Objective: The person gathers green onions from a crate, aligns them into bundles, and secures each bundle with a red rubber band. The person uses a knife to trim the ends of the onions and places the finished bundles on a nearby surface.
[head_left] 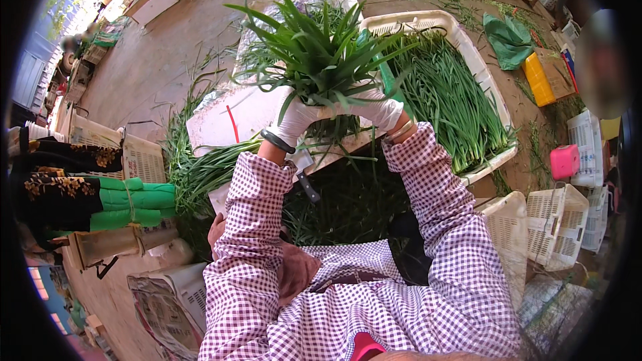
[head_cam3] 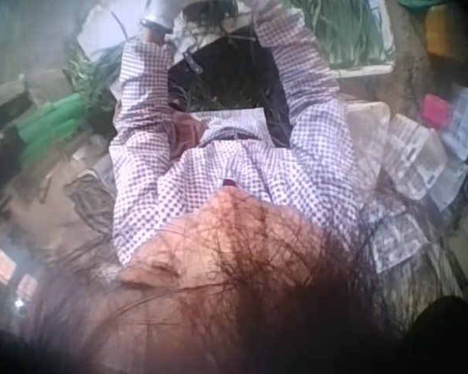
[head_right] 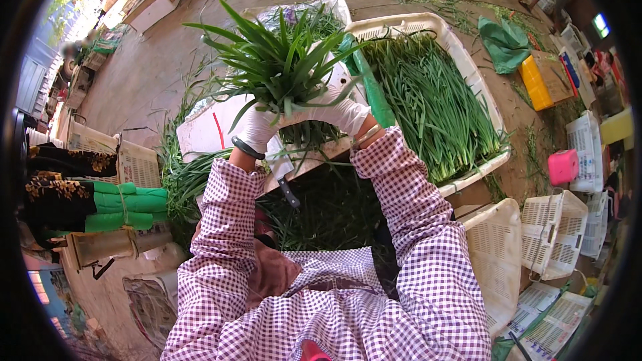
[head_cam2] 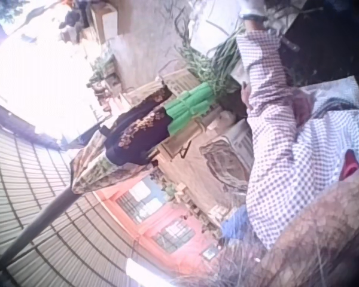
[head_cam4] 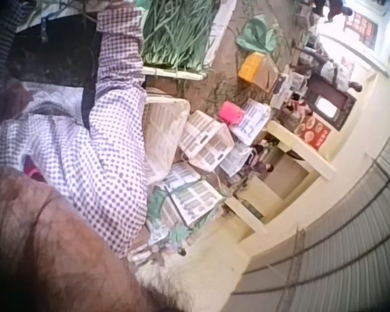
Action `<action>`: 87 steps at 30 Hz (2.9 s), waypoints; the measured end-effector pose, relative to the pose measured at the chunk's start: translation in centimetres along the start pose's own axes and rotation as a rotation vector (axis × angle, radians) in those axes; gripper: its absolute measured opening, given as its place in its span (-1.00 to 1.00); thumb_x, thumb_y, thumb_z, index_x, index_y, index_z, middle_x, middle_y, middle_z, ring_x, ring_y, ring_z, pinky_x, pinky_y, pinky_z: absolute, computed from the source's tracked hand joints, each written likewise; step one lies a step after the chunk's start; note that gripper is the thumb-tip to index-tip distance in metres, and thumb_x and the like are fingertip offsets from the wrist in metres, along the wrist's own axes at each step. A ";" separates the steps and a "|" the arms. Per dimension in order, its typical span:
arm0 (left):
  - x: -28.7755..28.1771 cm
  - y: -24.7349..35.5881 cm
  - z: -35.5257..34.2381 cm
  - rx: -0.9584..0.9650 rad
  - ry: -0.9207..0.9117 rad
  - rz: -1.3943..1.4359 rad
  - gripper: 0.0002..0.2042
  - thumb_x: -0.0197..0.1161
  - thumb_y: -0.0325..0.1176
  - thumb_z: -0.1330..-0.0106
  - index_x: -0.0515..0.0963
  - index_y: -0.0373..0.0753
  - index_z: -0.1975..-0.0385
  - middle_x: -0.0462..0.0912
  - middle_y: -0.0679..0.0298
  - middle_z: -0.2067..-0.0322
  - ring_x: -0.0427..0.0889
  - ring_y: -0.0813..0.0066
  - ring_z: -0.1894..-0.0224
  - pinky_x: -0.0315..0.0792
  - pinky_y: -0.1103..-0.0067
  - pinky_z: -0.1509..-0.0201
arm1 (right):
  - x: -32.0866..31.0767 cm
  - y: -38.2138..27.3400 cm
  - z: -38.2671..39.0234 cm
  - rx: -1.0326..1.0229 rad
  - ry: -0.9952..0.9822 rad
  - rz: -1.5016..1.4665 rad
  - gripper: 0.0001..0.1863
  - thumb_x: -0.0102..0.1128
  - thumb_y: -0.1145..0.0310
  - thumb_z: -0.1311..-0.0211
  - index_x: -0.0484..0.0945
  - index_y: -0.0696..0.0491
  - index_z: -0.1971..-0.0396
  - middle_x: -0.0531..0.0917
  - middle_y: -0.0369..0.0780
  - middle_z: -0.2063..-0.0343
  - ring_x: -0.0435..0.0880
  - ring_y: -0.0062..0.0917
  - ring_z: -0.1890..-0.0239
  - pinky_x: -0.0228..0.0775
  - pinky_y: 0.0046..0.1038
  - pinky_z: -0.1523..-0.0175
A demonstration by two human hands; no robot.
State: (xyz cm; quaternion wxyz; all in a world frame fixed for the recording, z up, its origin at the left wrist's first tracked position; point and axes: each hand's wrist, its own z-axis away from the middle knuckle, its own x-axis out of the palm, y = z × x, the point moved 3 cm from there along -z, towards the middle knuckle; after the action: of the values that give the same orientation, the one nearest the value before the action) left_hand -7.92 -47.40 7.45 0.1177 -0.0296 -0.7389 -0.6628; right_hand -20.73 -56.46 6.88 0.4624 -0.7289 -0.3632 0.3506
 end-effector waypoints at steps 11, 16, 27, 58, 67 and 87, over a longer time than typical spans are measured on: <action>-0.7 -0.7 2.3 0.026 -0.120 -0.107 -0.71 0.13 -0.24 -0.26 0.51 -0.27 0.12 0.60 0.09 0.15 0.61 0.26 0.16 0.51 0.33 0.10 | 2.7 -7.1 0.9 -0.151 0.131 0.768 -0.45 0.31 0.01 -0.03 0.55 0.13 0.10 0.67 -0.17 0.20 0.59 -0.41 0.19 0.43 -0.39 0.02; -2.1 -2.2 5.2 0.097 -0.013 -0.446 -0.81 0.16 -0.32 -0.21 0.59 -0.18 0.23 0.62 0.17 0.20 0.57 0.34 0.16 0.43 0.42 0.09 | 3.1 -9.1 1.1 -0.045 0.085 0.510 -0.40 0.39 0.08 0.08 0.54 0.13 0.05 0.67 -0.19 0.15 0.59 -0.44 0.14 0.41 -0.33 -0.01; -4.5 -6.3 4.1 -0.039 -0.074 -0.173 -0.63 0.21 -0.29 -0.24 0.40 -0.21 -0.03 0.46 0.22 -0.01 0.42 0.40 -0.03 0.30 0.47 -0.13 | 7.3 -9.0 -0.1 0.067 0.163 -1.107 -0.58 0.01 0.16 -0.39 0.41 0.04 -0.15 0.57 -0.34 0.04 0.52 -0.65 0.04 0.40 -0.50 -0.08; -3.2 -12.2 21.4 -0.343 0.719 0.326 -0.61 0.11 -0.14 -0.31 0.41 -0.14 -0.08 0.50 0.30 -0.04 0.35 0.35 -0.21 0.16 0.21 -0.24 | 2.3 -5.0 3.2 -0.012 0.402 -0.189 -0.51 0.15 0.60 -0.14 0.36 0.09 -0.11 0.53 -0.14 -0.04 0.55 -0.46 -0.02 0.48 -0.45 0.03; -1.2 -11.7 21.9 -0.459 0.678 0.323 -0.47 0.10 -0.39 -0.20 0.28 -0.06 -0.24 0.40 0.36 -0.11 0.34 0.46 -0.11 0.15 0.28 -0.22 | 0.5 -7.5 4.0 -0.023 0.502 0.543 -0.75 0.32 0.37 -0.12 0.58 0.04 0.18 0.67 -0.29 0.35 0.62 -0.53 0.33 0.48 -0.44 0.19; 5.9 -5.1 20.8 -0.105 -0.006 0.734 -0.23 -0.16 0.37 -0.26 0.35 -0.22 -0.17 0.47 0.17 -0.13 0.36 0.27 -0.21 0.19 0.34 -0.27 | -6.1 -17.2 19.6 -0.018 1.002 -0.551 -0.84 0.12 0.37 -0.29 0.53 0.13 0.23 0.53 -0.30 0.47 0.53 -0.51 0.27 0.42 -0.40 -0.05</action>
State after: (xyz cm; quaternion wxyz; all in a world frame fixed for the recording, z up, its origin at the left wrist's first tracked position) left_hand -17.42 -28.12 1.82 0.3435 -0.3006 -0.6445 -0.6134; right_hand -43.89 -48.15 17.49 0.6463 -0.6884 -0.2791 -0.1746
